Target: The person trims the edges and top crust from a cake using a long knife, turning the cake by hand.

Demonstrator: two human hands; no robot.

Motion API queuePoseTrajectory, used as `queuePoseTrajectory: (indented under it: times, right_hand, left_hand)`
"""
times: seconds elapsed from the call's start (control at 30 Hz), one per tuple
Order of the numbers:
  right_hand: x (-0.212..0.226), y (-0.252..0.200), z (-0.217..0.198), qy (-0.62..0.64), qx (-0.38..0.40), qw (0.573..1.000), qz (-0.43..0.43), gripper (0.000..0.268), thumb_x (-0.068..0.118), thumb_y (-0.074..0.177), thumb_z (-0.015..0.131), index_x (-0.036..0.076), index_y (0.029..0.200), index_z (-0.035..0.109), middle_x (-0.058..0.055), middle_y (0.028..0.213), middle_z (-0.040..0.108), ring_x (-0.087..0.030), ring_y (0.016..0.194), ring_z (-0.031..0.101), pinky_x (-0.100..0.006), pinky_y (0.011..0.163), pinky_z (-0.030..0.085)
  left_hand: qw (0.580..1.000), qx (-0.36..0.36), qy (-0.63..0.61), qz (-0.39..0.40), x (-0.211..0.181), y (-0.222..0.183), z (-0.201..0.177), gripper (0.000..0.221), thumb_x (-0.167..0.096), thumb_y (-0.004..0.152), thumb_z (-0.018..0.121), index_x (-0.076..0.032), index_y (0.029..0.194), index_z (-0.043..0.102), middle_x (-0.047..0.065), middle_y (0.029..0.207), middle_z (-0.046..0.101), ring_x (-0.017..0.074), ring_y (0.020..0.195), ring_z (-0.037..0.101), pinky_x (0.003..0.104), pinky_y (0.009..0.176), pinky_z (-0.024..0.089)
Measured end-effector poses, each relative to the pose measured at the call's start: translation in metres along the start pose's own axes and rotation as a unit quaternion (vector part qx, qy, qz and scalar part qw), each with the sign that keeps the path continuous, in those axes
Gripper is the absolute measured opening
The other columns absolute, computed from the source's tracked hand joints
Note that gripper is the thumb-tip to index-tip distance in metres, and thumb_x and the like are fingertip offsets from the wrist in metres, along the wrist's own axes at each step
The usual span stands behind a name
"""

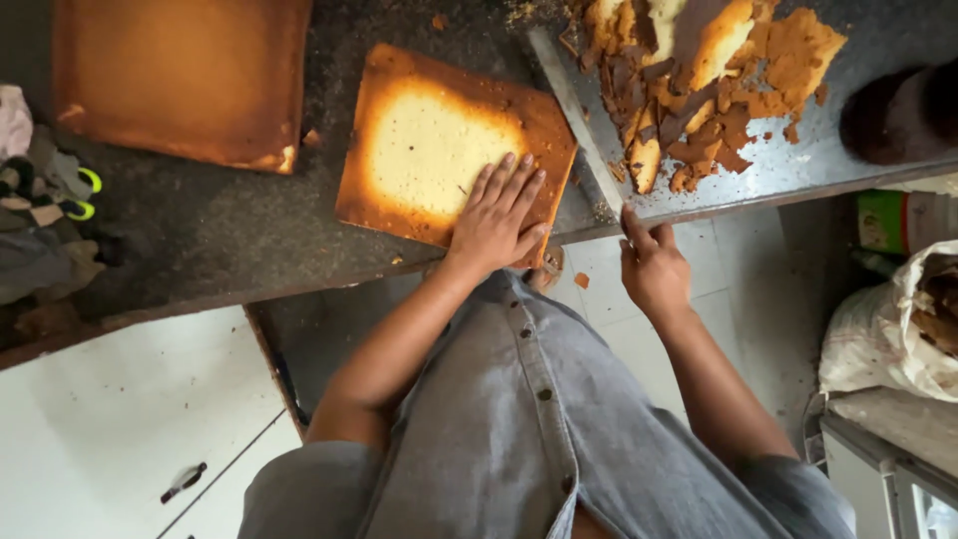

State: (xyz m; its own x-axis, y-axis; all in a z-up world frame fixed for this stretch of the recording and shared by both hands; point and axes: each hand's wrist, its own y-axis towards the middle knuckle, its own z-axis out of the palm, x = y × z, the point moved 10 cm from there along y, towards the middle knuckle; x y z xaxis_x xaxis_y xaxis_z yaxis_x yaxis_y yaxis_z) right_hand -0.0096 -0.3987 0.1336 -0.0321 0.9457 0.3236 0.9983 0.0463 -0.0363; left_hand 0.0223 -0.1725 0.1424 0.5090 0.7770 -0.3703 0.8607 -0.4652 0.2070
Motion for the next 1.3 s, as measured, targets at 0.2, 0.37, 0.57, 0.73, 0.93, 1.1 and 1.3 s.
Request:
queuePoseTrajectory:
  times: [0.2,0.37,0.57,0.73,0.93,1.1,1.3]
  right_hand:
    - [0.009,0.079,0.012,0.026,-0.056,0.993,-0.1,0.044,0.017,0.101,0.067,0.019,0.145,0.064,-0.021,0.099,0.068,-0.04,0.087,0.068,-0.049,0.074,0.058]
    - [0.001,0.117,0.006,0.294,0.003,0.954,-0.058,0.022,0.011,0.103,0.058,0.003,0.123,0.057,-0.013,0.098,0.068,-0.025,0.074,0.069,-0.038,0.062,0.054]
    - [-0.033,0.097,0.055,0.409,0.109,0.901,0.096,0.019,0.015,0.114,0.061,-0.002,0.109,0.053,-0.007,0.075,0.062,-0.013,0.058,0.056,-0.032,0.05,0.042]
    - [-0.015,0.088,0.042,0.443,0.059,0.892,0.069,0.049,0.008,0.102,0.061,0.009,0.148,0.044,-0.011,0.09,0.062,-0.012,0.064,0.055,-0.029,0.054,0.044]
    - [0.006,0.076,0.038,0.341,-0.047,0.937,-0.067,0.043,0.003,0.106,0.063,0.004,0.148,0.057,-0.016,0.144,0.066,-0.022,0.127,0.063,-0.033,0.1,0.051]
    - [0.018,0.059,0.041,0.352,-0.048,0.935,-0.017,0.042,0.007,0.104,0.062,0.006,0.146,0.057,-0.015,0.139,0.067,-0.02,0.113,0.067,-0.032,0.087,0.054]
    - [0.025,0.039,0.046,0.389,-0.009,0.919,0.057,0.045,0.013,0.106,0.063,0.013,0.15,0.058,-0.009,0.106,0.074,-0.009,0.068,0.058,-0.03,0.06,0.052]
  left_hand:
    - [1.0,0.004,0.003,-0.001,-0.002,-0.002,-0.003,0.075,-0.053,0.102,0.054,-0.006,0.158,0.038,0.017,0.166,0.031,0.0381,0.156,0.024,0.054,0.128,0.016]
    - [0.986,-0.113,-0.037,-0.115,0.027,-0.034,-0.004,0.078,-0.055,0.102,0.061,-0.002,0.153,0.037,0.03,0.165,0.022,0.0453,0.155,0.018,0.056,0.128,0.011]
    - [0.713,-0.414,-0.315,-0.471,0.124,-0.183,-0.002,0.095,-0.036,0.103,0.065,0.001,0.166,0.005,0.028,0.174,0.002,0.0409,0.162,0.007,0.05,0.13,0.009]
    - [0.61,-0.487,-0.492,-0.384,0.181,-0.122,0.003,0.097,-0.022,0.097,0.069,-0.003,0.165,0.003,0.018,0.173,0.009,0.0316,0.159,0.017,0.043,0.128,0.018]
    - [0.915,-0.229,-0.034,-0.33,0.218,-0.008,-0.05,0.094,-0.049,0.106,0.073,-0.006,0.167,0.014,0.023,0.172,0.007,0.0386,0.161,0.01,0.045,0.133,0.016]
    - [0.96,0.136,0.034,-0.244,0.104,0.049,0.007,0.079,-0.065,0.106,0.031,-0.019,0.165,0.009,0.016,0.173,0.002,0.0355,0.158,-0.001,0.051,0.128,0.001]
    - [0.956,0.157,0.089,-0.232,0.098,0.049,0.001,0.082,-0.07,0.104,0.017,-0.02,0.168,0.006,0.016,0.174,-0.002,0.0351,0.16,-0.004,0.051,0.13,-0.001]
